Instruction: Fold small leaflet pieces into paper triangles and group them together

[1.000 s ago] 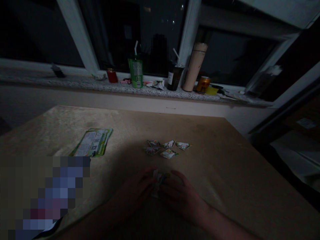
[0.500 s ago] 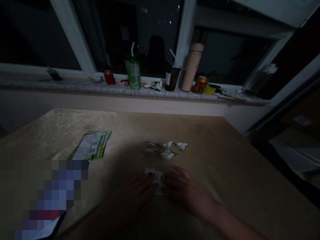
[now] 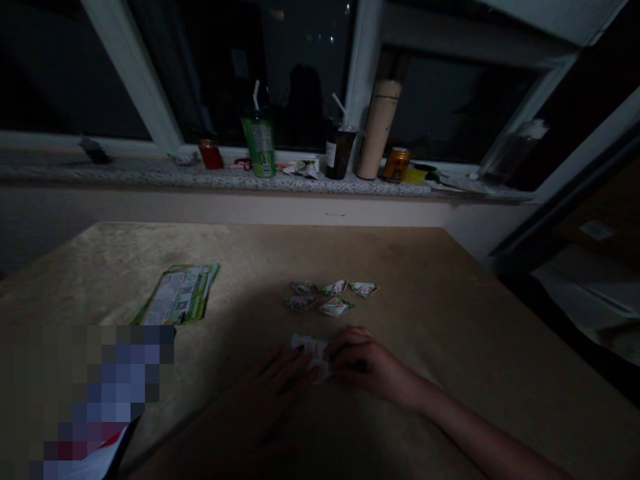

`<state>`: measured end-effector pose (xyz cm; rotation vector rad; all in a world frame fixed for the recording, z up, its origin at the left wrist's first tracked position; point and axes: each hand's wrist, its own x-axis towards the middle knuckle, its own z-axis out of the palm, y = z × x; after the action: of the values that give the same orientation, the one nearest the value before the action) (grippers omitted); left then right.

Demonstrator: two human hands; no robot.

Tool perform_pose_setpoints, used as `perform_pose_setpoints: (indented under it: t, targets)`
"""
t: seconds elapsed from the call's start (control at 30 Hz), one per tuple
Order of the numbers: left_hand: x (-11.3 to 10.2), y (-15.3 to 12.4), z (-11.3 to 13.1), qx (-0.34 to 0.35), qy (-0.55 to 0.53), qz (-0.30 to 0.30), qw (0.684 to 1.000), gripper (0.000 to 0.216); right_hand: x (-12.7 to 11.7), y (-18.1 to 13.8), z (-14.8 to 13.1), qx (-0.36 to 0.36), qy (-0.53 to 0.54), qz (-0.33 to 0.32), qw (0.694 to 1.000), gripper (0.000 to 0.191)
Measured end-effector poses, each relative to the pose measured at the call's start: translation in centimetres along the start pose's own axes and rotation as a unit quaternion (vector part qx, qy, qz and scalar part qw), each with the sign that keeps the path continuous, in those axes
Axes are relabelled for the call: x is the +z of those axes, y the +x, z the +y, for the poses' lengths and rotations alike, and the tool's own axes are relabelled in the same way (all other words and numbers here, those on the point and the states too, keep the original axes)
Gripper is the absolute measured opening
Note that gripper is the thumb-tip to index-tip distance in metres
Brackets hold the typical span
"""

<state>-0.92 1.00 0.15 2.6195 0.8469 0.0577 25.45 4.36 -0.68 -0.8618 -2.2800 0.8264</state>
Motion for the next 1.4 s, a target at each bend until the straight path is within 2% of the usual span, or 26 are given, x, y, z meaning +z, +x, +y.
perform_pose_setpoints:
  t: [0.23,0.47,0.6,0.87,1.17,1.4]
  targets:
    - [-0.1,-0.7,-0.3,0.006,-0.023,0.003,1.000,0.081,1.0,1.3,0.2,0.050,-0.080,0.037,0.995,0.008]
    - [1.0,-1.2,-0.2,-0.016,-0.028,0.019,0.999,0.084,2.1,1.8,0.1,0.070,-0.156,0.059,0.983,0.015]
    - [0.9,-1.0,0.1,-0.004,-0.021,0.011,1.000,0.084,2.5,1.7,0.1,0.076,-0.194,0.069,0.976,0.015]
    - [-0.5,-0.3,1.3,-0.008,-0.017,0.009,1.000,0.081,3.0,1.8,0.2,0.085,-0.251,0.049,0.963,0.008]
    - [1.1,-0.4,0.9,-0.016,-0.002,0.021,1.000,0.086,3.4,2.0,-0.1,0.096,-0.324,0.021,0.941,0.006]
    - [0.4,-0.7,0.3,-0.007,-0.008,0.026,1.000,0.082,3.3,2.1,-0.2,0.101,-0.319,0.016,0.942,0.005]
